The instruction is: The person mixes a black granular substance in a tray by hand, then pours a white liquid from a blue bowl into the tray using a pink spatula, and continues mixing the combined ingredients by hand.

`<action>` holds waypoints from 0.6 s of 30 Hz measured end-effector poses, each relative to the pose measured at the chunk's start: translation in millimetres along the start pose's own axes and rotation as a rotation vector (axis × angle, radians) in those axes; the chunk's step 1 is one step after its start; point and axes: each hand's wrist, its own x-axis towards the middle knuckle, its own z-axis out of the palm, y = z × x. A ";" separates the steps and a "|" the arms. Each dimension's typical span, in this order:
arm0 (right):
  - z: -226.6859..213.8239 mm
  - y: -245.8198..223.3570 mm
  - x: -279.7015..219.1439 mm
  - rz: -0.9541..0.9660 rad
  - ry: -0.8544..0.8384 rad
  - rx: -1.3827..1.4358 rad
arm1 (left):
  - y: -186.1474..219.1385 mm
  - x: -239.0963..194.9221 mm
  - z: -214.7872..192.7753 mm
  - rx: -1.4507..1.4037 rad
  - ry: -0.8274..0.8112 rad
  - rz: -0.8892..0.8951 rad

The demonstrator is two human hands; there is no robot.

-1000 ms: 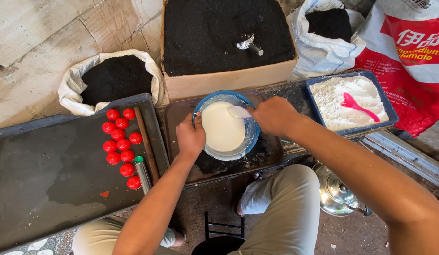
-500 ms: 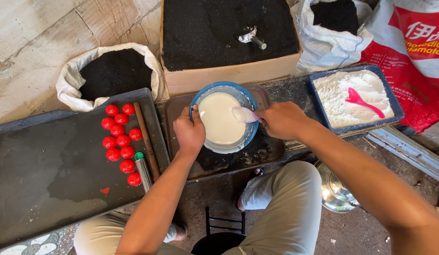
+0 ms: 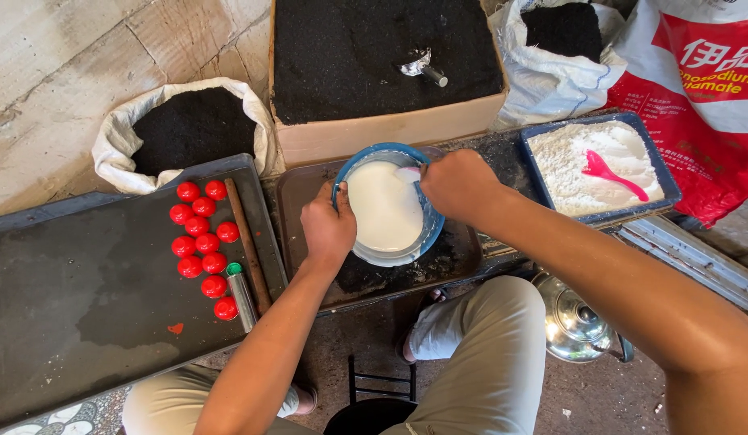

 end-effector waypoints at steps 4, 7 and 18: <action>-23.6 11.0 12.2 -0.062 -0.237 0.122 | -9.8 -9.7 4.7 0.028 -0.017 -0.009; -47.6 28.8 15.0 -0.065 -0.477 0.305 | -13.0 -11.3 9.2 -0.036 0.016 -0.058; -93.6 37.5 -2.1 0.121 -0.734 0.652 | -10.2 -8.1 9.2 -0.036 0.023 -0.060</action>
